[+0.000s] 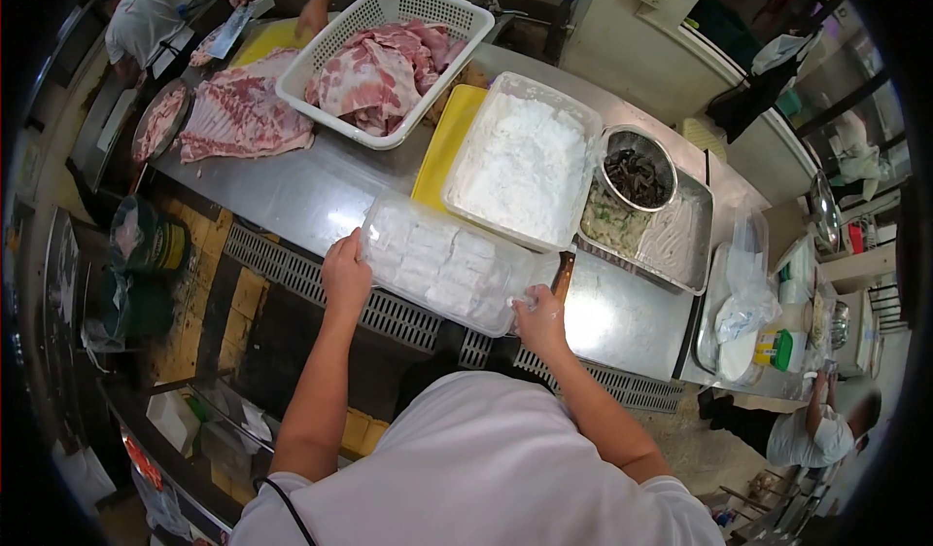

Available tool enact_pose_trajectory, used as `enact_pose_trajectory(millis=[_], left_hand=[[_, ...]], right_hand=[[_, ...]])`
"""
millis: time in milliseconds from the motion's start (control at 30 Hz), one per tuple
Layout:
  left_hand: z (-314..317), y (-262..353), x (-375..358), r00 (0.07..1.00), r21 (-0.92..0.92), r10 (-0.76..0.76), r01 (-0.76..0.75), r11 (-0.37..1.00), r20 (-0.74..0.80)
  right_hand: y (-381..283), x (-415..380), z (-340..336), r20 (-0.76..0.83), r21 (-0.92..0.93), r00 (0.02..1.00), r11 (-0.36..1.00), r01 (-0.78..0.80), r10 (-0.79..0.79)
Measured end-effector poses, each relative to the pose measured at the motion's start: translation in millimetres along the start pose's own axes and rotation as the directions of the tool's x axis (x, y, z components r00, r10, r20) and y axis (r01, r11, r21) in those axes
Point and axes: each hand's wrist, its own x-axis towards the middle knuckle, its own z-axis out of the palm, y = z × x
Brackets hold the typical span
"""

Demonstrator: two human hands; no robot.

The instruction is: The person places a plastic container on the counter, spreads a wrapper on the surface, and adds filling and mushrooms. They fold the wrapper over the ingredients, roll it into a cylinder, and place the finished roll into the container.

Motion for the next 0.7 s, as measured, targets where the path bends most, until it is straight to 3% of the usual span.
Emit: enact_pose_trajectory(millis=[67, 200, 267, 300, 400, 500, 600, 700], left_hand=[[-5, 9, 3, 0.997, -0.011, -0.049, 0.050, 0.999, 0.059], [10, 11, 9, 0.986, 0.136, 0.078, -0.098, 0.986, 0.147], [24, 37, 11, 0.964, 0.241, 0.210, -0.246, 0.939, 0.166], [29, 49, 13, 0.942, 0.197, 0.167, -0.230, 0.953, 0.291], [29, 83, 23, 0.923, 0.268, 0.131, -0.238, 0.934, 0.363], [28, 92, 29, 0.910, 0.296, 0.086, -0.219, 0.930, 0.405], [31, 92, 30, 0.904, 0.325, 0.063, -0.216, 0.921, 0.423], [31, 93, 30, 0.905, 0.321, 0.064, -0.214, 0.923, 0.420]], right_hand=[[16, 15, 3, 0.103, 0.114, 0.994, 0.992, -0.054, 0.042], [15, 20, 1, 0.161, 0.274, 0.981, 0.950, -0.153, 0.111], [3, 18, -1, 0.158, 0.248, 0.978, 0.953, -0.174, 0.138], [0, 17, -2, 0.158, 0.234, 0.976, 0.954, -0.185, 0.151], [5, 18, 1, 0.083, 0.139, 0.995, 0.988, -0.069, 0.058], [18, 26, 1, 0.171, 0.099, 0.976, 0.983, -0.156, 0.137], [-29, -4, -11, -0.022, -0.290, 0.978, 0.938, 0.191, -0.206], [-44, -8, -14, 0.188, -0.510, 0.905, 0.750, 0.422, -0.381]])
